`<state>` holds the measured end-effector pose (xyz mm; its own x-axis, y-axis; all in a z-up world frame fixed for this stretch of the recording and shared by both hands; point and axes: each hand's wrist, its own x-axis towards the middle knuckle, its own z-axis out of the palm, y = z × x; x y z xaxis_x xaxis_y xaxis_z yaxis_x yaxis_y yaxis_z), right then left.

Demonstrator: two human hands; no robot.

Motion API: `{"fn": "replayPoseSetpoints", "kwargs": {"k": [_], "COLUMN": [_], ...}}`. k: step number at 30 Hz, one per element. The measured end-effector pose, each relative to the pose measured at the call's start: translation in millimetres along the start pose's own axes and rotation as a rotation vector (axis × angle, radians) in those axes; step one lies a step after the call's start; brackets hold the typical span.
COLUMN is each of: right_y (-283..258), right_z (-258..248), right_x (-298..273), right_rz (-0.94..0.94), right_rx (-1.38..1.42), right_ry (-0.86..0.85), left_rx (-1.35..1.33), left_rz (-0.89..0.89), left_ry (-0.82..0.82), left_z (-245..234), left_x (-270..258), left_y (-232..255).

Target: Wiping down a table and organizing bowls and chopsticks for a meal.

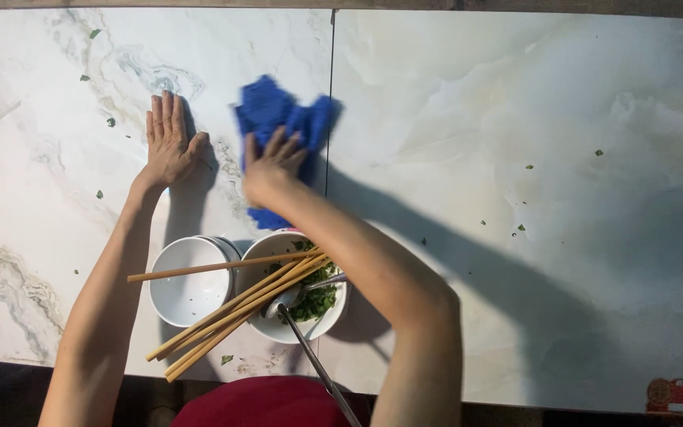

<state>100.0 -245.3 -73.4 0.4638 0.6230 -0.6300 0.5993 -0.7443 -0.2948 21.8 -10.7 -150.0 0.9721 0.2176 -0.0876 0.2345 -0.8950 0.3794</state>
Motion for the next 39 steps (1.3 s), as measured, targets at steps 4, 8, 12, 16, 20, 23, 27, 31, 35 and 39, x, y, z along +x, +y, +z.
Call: {"fn": "replayPoseSetpoints", "kwargs": {"k": [4, 8, 12, 16, 20, 23, 27, 31, 35, 39], "right_y": [-53.1, -9.7, 85.7, 149.9, 134.4, 80.4, -2.5, -14.7, 39.8, 99.3], "right_z": [-16.0, -46.8, -75.4, -74.2, -45.6, -24.4, -14.7, -22.1, -48.6, -61.7], "right_x": [54.8, 123.0, 110.5, 33.7, -29.7, -44.5, 2.0, 71.1, 86.3, 50.1], "right_rz": [-0.061, 0.07, 0.329, 0.501, 0.464, 0.292, -0.094, -0.051, 0.183, 0.362], "right_rx": [-0.019, -0.067, 0.092, 0.14, 0.091, 0.048, 0.016, 0.062, 0.041, 0.067], "right_ry": [0.066, 0.279, 0.448, 0.478, 0.26, 0.023, -0.11, 0.121, 0.285, 0.307], "left_rx": [0.034, 0.025, -0.002, 0.01, 0.023, 0.013, 0.082, 0.096, 0.057, 0.082], "left_rz": [0.041, 0.017, -0.018, -0.009, 0.002, -0.003, 0.017, -0.001, -0.099, -0.119], "left_ry": [0.046, 0.02, -0.024, -0.018, -0.019, -0.028, -0.037, -0.092, -0.192, -0.229], "left_z": [17.4, 7.2, -15.7, -10.3, -7.3, -4.4, -8.5, -6.2, -23.6, -15.2], "left_x": [2.4, 0.2, -4.7, -3.9, -1.8, -2.2, -3.0, 3.6, 2.5, 7.2], "left_y": [-24.8, -9.1, 23.5, 18.8, 14.0, 13.4, 18.6, 8.6, 32.0, 20.9]}}
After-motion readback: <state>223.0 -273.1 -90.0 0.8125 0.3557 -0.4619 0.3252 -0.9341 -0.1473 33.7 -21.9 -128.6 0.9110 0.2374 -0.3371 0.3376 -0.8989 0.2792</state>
